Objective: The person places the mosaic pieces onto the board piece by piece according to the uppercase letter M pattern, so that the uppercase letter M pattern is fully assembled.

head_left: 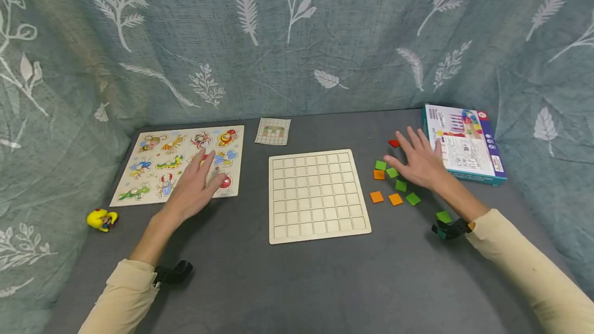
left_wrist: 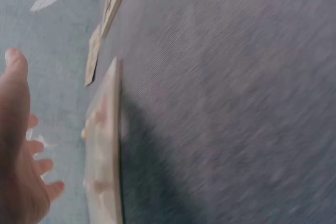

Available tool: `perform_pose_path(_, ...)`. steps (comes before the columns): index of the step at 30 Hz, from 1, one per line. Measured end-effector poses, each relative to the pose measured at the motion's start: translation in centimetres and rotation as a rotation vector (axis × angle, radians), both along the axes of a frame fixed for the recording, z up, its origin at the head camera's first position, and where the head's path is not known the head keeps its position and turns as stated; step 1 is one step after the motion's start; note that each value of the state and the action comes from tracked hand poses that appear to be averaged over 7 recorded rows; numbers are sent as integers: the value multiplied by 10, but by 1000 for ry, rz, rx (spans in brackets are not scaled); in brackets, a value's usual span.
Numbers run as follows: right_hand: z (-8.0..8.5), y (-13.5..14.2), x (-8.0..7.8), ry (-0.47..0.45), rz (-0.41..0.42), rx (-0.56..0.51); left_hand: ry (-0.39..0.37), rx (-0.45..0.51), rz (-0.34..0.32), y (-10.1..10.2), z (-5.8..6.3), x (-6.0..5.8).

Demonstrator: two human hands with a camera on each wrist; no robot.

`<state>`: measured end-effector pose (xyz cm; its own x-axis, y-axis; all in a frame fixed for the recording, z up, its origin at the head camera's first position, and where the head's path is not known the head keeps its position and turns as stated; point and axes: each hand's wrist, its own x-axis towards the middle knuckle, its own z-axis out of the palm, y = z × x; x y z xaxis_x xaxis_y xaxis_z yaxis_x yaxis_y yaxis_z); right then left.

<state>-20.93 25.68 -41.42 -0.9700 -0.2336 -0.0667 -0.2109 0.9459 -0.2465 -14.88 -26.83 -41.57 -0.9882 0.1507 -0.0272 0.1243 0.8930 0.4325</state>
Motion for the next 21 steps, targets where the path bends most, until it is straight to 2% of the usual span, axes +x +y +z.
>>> perform_pose_path(3, 0, 0, 0, 6, 5, 5, 8, 36, -46, 6, -5, 0)
perform_pose_path(8, 2, 1, -2, 7, 3, -3, 31, 43, -57, 13, -8, -2)
perform_pose_path(16, -3, 3, -3, 12, 21, -12, 19, 113, -154, 22, -10, 2)
perform_pose_path(21, -7, 3, -3, 8, 43, -32, -15, 155, -203, 29, -12, 5)
